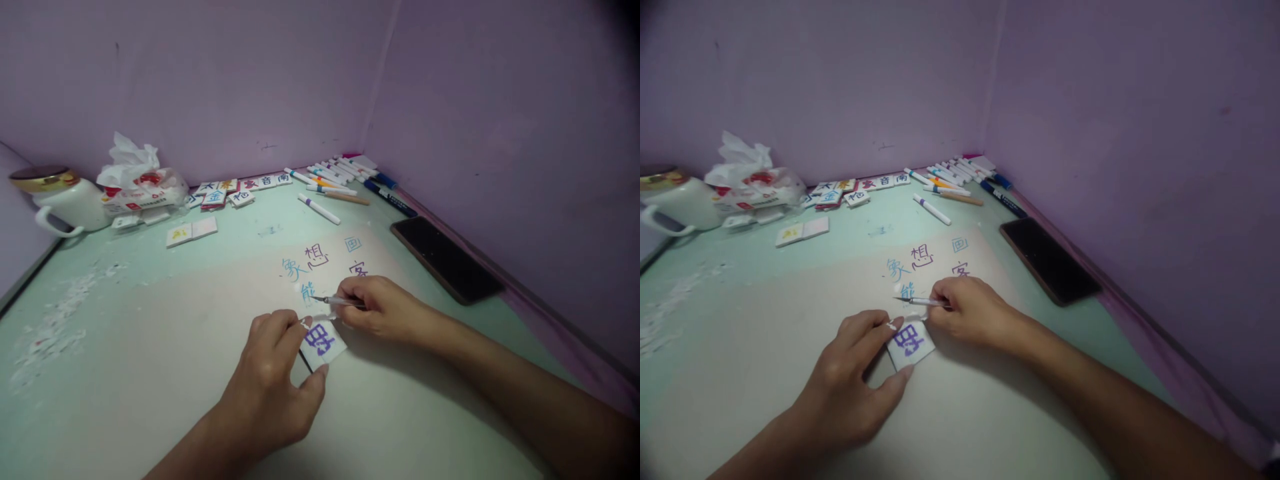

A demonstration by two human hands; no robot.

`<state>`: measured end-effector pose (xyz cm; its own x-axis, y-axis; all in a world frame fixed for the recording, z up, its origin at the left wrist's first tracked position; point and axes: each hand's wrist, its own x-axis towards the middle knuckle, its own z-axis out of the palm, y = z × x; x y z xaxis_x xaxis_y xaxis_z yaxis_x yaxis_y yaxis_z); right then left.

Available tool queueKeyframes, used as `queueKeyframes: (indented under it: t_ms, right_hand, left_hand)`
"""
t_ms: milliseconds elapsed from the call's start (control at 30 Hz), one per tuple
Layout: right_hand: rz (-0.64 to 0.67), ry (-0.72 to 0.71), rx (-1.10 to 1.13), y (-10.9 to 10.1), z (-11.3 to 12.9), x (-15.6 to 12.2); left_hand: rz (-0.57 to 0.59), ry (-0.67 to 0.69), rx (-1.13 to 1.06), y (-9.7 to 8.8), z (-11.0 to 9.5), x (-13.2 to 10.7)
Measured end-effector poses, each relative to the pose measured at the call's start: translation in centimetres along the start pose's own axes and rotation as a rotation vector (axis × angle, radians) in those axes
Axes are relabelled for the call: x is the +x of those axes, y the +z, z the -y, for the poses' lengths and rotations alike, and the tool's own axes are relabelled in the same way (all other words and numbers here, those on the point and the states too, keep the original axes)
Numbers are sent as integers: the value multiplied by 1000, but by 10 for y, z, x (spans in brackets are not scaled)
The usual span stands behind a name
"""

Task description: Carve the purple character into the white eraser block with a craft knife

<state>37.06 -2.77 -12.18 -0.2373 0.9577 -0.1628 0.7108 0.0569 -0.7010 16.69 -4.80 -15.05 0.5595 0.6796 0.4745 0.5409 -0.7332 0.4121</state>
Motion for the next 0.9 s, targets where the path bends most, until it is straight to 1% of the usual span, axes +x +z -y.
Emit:
queueKeyframes:
  t_ms: [133, 200, 267, 300, 367, 467, 567, 667, 767, 900]
  right_hand:
    - [-24, -10, -32, -2, -5, 3]
    - [-107, -4, -119, -6, -13, 6]
    - [-262, 28, -241, -12, -23, 10]
    - [-304, 49, -270, -14, -28, 11]
    - [-339, 49, -251, -16, -35, 13]
    - [-380, 49, -209, -13, -35, 11]
    - [-402, 84, -194, -8, -27, 4]
    - [-394, 90, -134, -7, -17, -2]
    - [-346, 55, -109, -8, -9, -7]
    - [-286, 12, -163, -8, -2, -12]
  left_hand:
    - [9, -3, -15, -1, 1, -2]
    - [6, -5, -17, -2, 1, -4]
    - [2, -12, -11, -4, 2, -7]
    - [1, -16, -9, -5, 3, -8]
    - [9, -28, -5, -5, 4, -9]
    - [15, -51, 0, -5, 4, -7]
    - [17, -83, 27, -5, 4, -6]
    - [32, -90, 75, -4, 4, -7]
    - [46, -79, 124, -4, 4, -8]
    - [55, -80, 144, -4, 5, -7]
